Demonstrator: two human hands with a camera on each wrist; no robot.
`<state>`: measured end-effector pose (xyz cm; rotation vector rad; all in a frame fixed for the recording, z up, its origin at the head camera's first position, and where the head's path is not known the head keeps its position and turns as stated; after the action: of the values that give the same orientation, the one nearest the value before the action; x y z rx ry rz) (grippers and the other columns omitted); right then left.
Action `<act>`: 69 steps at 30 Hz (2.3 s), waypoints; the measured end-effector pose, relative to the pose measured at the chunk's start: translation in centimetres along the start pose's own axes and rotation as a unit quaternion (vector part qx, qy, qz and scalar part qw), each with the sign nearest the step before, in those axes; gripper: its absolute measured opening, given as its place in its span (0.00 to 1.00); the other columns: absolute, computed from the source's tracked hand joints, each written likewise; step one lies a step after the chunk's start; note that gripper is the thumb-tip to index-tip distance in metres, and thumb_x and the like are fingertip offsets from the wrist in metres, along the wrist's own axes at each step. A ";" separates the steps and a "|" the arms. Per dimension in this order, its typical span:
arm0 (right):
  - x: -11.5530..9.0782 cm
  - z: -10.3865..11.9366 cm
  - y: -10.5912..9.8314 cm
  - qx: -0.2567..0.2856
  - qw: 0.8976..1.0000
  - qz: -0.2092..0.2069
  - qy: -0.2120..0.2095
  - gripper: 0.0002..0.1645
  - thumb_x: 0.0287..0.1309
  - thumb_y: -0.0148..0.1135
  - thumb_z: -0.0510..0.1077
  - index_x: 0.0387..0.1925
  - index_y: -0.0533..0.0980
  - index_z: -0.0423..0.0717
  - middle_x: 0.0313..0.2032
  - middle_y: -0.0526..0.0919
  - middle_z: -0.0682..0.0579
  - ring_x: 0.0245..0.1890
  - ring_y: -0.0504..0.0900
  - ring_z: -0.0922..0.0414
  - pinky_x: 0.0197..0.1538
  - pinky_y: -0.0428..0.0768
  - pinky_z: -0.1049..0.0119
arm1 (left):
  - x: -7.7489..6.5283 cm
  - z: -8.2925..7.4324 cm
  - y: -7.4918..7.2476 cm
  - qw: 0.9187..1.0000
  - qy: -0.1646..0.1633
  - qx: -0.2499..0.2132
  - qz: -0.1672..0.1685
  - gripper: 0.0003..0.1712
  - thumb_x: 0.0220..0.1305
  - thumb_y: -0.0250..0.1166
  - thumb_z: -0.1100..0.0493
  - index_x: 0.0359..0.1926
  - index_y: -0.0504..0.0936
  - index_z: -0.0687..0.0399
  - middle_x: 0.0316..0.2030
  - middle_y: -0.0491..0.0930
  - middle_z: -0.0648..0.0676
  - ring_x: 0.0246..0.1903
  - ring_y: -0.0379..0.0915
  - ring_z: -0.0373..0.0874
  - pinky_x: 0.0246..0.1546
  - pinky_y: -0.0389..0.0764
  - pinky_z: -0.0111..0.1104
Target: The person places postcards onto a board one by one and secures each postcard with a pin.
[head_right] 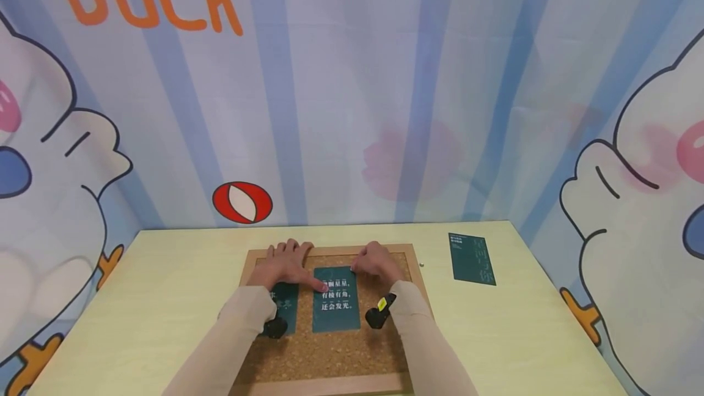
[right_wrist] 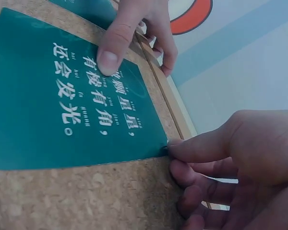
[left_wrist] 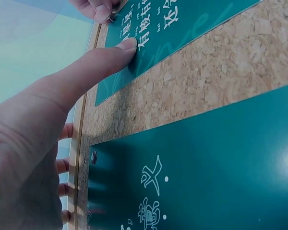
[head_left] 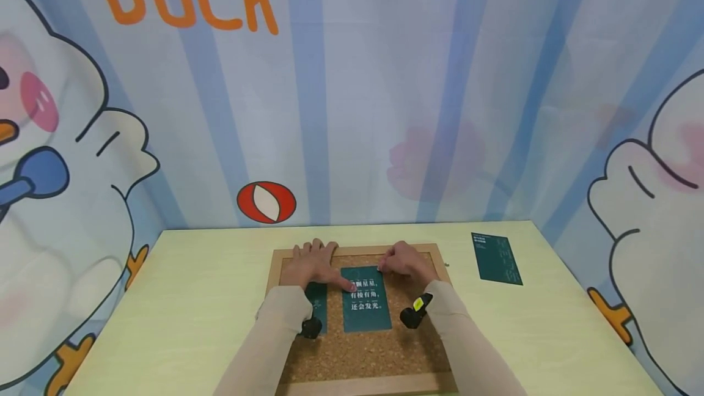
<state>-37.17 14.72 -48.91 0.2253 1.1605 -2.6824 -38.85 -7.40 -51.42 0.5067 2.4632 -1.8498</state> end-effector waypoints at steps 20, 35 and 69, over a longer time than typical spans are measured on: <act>0.4 0.5 -0.2 -0.007 0.998 0.033 0.046 0.11 0.64 0.68 0.42 0.26 0.83 0.42 0.21 0.74 0.51 0.23 0.73 0.55 0.26 0.68 0.64 | -0.5 -0.2 -0.5 1.000 -0.005 -0.005 0.010 0.72 0.37 0.76 0.19 0.80 0.62 0.47 0.74 0.60 0.64 0.72 0.54 0.66 0.74 0.43 0.61; 0.9 0.8 0.0 -0.019 0.996 0.043 0.077 0.20 0.65 0.64 0.39 0.16 0.74 0.45 0.15 0.66 0.54 0.16 0.65 0.58 0.19 0.61 0.66 | 0.0 0.1 0.1 1.000 0.000 -0.010 -0.004 0.72 0.37 0.78 0.20 0.80 0.62 0.46 0.74 0.60 0.65 0.73 0.53 0.67 0.74 0.43 0.63; 0.2 1.5 0.3 -0.061 0.996 0.029 0.061 0.12 0.67 0.65 0.39 0.27 0.78 0.40 0.20 0.72 0.49 0.20 0.71 0.54 0.22 0.67 0.63 | 0.5 0.3 0.4 1.000 0.000 -0.007 -0.002 0.73 0.35 0.78 0.20 0.79 0.62 0.46 0.72 0.63 0.64 0.70 0.57 0.65 0.73 0.45 0.63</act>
<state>-37.40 13.39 -48.11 0.4005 1.3265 -2.5667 -39.27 -7.45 -52.02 0.5005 2.4772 -1.8328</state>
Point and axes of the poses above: each hand's wrist, its own x-axis towards the middle knuckle, its own y-axis out of the palm, z = x × y, the point moved 4 cm from there along x, towards the middle knuckle
